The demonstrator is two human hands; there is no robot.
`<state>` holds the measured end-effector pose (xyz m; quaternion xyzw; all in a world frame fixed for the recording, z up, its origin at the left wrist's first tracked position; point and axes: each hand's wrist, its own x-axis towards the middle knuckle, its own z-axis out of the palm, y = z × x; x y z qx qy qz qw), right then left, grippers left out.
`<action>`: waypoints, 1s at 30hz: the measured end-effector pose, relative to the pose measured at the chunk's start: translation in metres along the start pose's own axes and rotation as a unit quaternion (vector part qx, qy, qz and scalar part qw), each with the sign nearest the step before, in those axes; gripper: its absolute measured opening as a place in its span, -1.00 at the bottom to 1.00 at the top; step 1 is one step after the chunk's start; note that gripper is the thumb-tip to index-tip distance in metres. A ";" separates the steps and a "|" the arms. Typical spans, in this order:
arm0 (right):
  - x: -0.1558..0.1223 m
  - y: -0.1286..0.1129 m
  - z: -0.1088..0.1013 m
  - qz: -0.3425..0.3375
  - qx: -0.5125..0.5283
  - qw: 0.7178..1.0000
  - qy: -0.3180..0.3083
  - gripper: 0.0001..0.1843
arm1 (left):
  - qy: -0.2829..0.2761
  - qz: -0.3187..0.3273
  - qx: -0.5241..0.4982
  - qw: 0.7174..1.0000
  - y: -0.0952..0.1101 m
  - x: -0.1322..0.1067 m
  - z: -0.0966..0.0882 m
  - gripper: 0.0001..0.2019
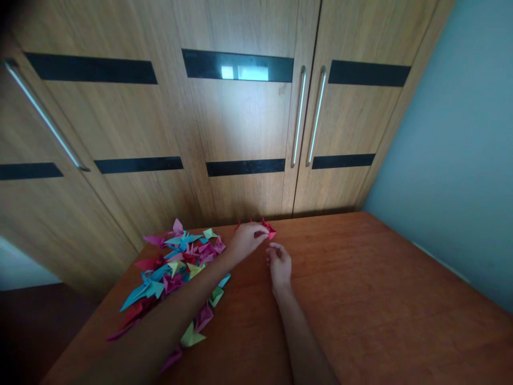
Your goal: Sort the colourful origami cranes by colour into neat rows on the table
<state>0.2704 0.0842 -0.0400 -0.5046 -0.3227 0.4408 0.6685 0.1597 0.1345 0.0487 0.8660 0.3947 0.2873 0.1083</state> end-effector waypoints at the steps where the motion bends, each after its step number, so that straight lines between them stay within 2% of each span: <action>1: 0.000 0.002 0.001 -0.009 -0.029 1.000 -0.008 -0.74 | 0.002 -0.001 0.010 1.000 -0.002 0.011 0.005 -0.83; 5: -0.002 0.008 0.007 -0.075 -0.156 0.983 -0.059 -0.76 | 0.005 -0.012 0.066 0.998 -0.012 0.044 0.025 -0.81; 10: -0.006 0.007 0.012 -0.119 -0.248 0.958 -0.081 -0.77 | -0.014 -0.020 0.119 0.993 -0.020 0.062 0.044 -0.79; 21: -0.013 -0.004 0.015 -0.119 -0.308 0.940 -0.081 -0.83 | -0.065 -0.041 0.182 0.980 -0.014 0.070 0.059 -0.76; 30: -0.012 -0.002 0.014 -0.112 -0.312 0.940 -0.079 -0.83 | -0.057 -0.051 0.198 0.977 -0.013 0.071 0.063 -0.76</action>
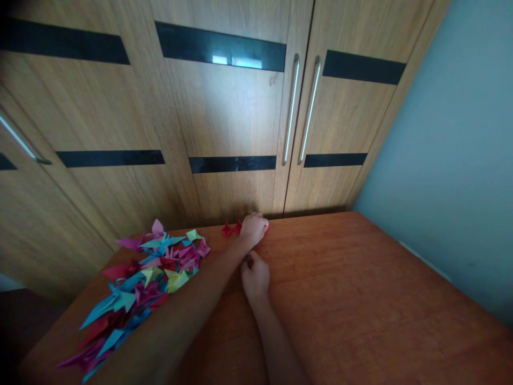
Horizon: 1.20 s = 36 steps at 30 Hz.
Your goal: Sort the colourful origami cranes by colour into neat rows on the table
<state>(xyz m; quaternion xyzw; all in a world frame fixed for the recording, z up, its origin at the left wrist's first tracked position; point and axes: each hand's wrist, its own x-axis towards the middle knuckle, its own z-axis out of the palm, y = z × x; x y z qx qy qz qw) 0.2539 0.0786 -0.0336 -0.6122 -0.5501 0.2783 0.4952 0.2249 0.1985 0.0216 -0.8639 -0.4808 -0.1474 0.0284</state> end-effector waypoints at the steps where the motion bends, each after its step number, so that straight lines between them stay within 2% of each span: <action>1: 0.000 0.000 0.000 0.000 0.001 1.000 -0.001 -0.82 | 0.002 -0.001 -0.001 1.000 0.000 0.000 0.000 -0.77; 8: 0.001 0.002 0.001 -0.012 0.021 1.000 -0.007 -0.82 | 0.019 -0.010 -0.021 1.000 -0.002 -0.007 -0.007 -0.82; 11: 0.002 0.006 0.003 -0.010 0.053 0.999 -0.011 -0.78 | 0.027 -0.014 -0.035 0.999 -0.010 -0.015 -0.022 -0.83; 15: 0.002 0.010 0.005 -0.008 0.059 0.998 -0.001 -0.77 | 0.038 -0.020 -0.048 0.998 -0.034 -0.041 -0.053 -0.84; 18: 0.001 0.010 0.004 -0.008 0.063 0.998 -0.001 -0.78 | 0.039 -0.011 -0.051 0.998 -0.056 -0.076 -0.083 -0.85; 22: -0.001 0.011 0.003 -0.011 0.058 0.998 -0.004 -0.78 | 0.043 -0.025 -0.069 0.996 -0.080 -0.140 -0.121 -0.81; 24: -0.001 0.013 0.003 -0.016 0.050 0.999 -0.007 -0.78 | 0.023 -0.028 -0.085 0.996 -0.090 -0.175 -0.135 -0.83; 26: -0.002 0.014 0.003 -0.024 0.038 0.999 -0.013 -0.78 | 0.013 -0.064 -0.095 0.993 -0.102 -0.210 -0.144 -0.79; 31: -0.006 0.013 0.005 -0.066 -0.029 0.996 -0.051 -0.77 | 0.011 -0.214 -0.086 0.973 -0.134 -0.284 -0.145 -0.67; 36: -0.010 0.009 0.005 -0.095 -0.067 0.990 -0.080 -0.76 | 0.047 -0.231 -0.103 0.966 -0.140 -0.325 -0.134 -0.66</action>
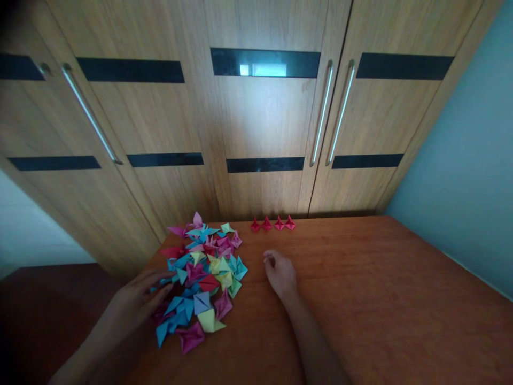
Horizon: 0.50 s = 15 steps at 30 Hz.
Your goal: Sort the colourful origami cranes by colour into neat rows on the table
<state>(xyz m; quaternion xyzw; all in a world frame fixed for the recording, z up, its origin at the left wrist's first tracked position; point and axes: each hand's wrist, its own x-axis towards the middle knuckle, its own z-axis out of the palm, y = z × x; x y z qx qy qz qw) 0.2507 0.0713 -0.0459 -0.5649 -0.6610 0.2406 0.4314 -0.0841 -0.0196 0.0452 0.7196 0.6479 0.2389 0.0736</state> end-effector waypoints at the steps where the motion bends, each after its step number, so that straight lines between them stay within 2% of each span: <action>1: 0.000 0.000 0.000 -0.003 0.005 1.000 -0.001 -0.76 | 0.010 -0.001 -0.004 1.000 -0.001 -0.005 0.002 -0.66; 4: 0.000 0.001 0.000 -0.007 0.019 1.000 -0.003 -0.77 | 0.043 -0.015 -0.023 0.999 -0.004 -0.017 0.011 -0.65; 8: 0.000 0.002 0.000 -0.007 0.019 1.000 -0.001 -0.76 | 0.073 -0.073 -0.105 0.989 -0.009 -0.024 0.019 -0.59; 12: 0.000 0.001 0.000 -0.008 0.021 1.000 -0.005 -0.77 | 0.104 -0.153 -0.139 0.973 -0.018 -0.030 0.011 -0.58; 15: 0.000 0.000 -0.001 -0.001 0.012 1.000 -0.011 -0.75 | 0.085 -0.174 -0.102 0.976 -0.026 -0.036 0.005 -0.61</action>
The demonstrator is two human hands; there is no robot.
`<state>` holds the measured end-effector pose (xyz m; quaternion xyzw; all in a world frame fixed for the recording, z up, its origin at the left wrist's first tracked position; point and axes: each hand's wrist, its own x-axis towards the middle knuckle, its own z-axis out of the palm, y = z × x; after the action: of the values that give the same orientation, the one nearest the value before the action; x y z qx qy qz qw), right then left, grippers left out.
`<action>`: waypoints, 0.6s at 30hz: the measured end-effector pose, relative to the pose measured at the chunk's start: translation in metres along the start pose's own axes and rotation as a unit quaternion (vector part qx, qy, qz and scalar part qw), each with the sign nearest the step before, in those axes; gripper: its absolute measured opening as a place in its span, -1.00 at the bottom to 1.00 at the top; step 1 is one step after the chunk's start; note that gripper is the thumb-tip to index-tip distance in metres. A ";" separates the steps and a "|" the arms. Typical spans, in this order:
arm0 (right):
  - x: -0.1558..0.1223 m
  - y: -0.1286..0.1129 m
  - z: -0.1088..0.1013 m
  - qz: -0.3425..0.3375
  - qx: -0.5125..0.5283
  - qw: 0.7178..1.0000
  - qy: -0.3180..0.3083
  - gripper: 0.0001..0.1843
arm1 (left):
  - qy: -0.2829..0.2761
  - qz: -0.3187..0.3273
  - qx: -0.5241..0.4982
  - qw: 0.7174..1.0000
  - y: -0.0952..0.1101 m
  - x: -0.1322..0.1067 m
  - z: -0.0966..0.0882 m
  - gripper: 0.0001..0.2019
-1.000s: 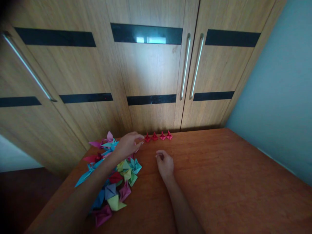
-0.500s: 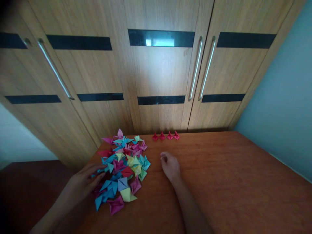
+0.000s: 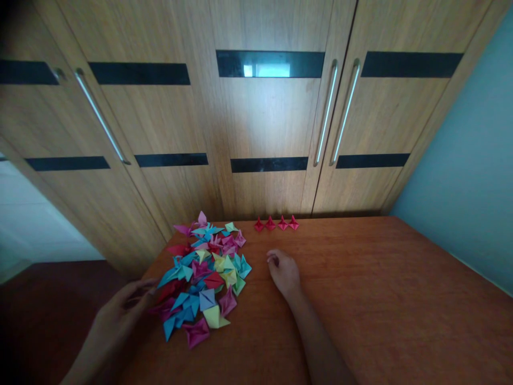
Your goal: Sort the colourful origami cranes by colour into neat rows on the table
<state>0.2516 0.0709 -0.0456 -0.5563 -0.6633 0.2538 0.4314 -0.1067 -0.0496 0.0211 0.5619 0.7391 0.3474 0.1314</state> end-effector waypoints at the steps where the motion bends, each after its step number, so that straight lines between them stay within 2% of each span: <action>1: 0.000 0.000 0.000 0.002 -0.005 1.000 -0.002 -0.75 | -0.014 0.005 0.019 1.000 -0.002 -0.001 -0.001 -0.62; 5: 0.000 0.000 0.000 0.001 -0.015 1.000 -0.004 -0.75 | -0.062 0.028 0.072 0.995 -0.004 -0.001 0.004 -0.65; 10: -0.001 0.002 0.001 0.009 -0.018 1.000 -0.003 -0.75 | -0.102 0.042 0.092 0.990 0.006 0.001 0.012 -0.64; 18: -0.001 0.002 0.001 -0.003 -0.018 1.000 -0.007 -0.76 | -0.127 0.048 0.131 0.982 0.017 -0.002 0.015 -0.61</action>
<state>0.2519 0.0702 -0.0480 -0.5604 -0.6723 0.2446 0.4172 -0.0847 -0.0435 0.0217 0.6484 0.7278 0.1792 0.1332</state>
